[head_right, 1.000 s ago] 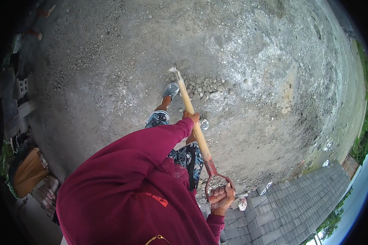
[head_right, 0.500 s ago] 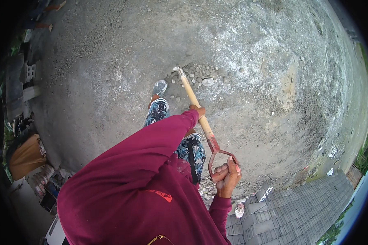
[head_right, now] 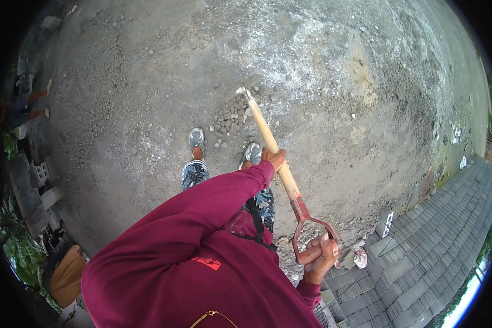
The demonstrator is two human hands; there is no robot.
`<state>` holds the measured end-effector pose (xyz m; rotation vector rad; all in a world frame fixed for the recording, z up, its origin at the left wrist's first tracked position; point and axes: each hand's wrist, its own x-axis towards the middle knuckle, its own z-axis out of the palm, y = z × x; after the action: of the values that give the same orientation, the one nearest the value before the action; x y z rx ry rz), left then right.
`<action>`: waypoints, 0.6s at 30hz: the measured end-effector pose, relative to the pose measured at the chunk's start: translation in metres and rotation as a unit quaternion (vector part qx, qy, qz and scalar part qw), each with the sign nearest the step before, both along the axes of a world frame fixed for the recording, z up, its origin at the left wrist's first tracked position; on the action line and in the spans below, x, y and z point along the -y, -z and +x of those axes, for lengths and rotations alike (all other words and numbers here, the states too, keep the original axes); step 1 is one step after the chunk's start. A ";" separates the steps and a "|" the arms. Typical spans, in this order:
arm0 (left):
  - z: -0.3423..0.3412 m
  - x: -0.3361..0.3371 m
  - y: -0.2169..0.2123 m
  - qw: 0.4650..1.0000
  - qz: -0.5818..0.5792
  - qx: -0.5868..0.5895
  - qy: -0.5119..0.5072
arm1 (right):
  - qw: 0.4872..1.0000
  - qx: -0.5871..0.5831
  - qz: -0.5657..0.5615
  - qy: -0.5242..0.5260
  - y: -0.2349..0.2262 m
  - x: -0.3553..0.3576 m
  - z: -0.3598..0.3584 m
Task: The person uses a shovel to manually mix gravel, sand, and cement on the ground, periodically handling a cylindrical object by hand during the process.
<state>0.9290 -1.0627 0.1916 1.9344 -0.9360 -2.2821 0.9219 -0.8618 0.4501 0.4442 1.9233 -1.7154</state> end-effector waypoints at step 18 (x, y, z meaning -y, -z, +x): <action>0.033 0.194 0.133 0.858 -0.089 0.071 0.501 | 0.945 0.209 -0.132 0.214 0.101 0.269 0.203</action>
<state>0.9620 -1.2563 0.0590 1.7393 -2.5429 -2.2409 1.1248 -1.1311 0.3496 1.0860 1.3349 -1.9142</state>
